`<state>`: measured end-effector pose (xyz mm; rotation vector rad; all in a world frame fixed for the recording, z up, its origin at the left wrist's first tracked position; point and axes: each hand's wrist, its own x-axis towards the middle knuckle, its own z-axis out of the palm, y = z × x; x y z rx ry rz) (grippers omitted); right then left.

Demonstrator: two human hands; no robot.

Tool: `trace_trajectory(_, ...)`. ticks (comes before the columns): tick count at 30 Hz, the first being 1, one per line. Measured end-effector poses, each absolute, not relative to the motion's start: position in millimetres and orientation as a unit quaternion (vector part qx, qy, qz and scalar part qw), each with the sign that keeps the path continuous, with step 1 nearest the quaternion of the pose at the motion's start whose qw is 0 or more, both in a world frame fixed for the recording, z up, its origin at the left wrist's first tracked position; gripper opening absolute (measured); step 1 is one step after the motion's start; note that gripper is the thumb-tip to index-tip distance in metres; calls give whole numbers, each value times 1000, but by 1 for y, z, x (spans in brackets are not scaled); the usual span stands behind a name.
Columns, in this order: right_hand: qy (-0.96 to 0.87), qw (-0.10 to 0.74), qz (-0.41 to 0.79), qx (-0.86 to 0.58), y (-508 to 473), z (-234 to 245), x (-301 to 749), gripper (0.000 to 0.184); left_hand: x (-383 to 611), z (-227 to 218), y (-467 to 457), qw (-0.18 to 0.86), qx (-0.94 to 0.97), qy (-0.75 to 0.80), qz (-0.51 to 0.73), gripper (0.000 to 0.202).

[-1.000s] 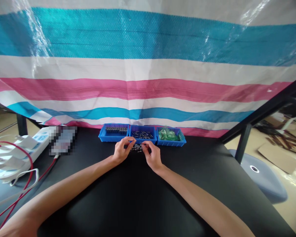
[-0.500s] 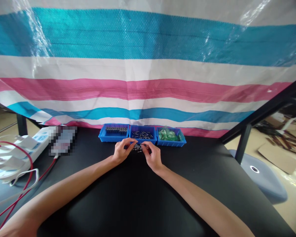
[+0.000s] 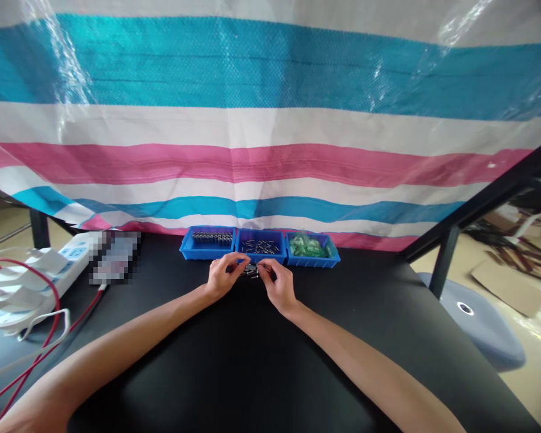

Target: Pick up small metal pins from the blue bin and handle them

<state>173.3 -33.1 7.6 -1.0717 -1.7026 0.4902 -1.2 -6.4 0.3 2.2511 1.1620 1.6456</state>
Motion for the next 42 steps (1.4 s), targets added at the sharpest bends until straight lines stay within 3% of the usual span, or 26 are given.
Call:
trace_trajectory(31, -711, 528, 176, -430, -31, 5, 174, 11, -4, -1, -8, 92, 771, 354, 522, 4)
trace_trajectory(42, -699, 540, 191, -427, -36, 8, 174, 7, -2, 8, -3, 133, 831, 327, 430, 17)
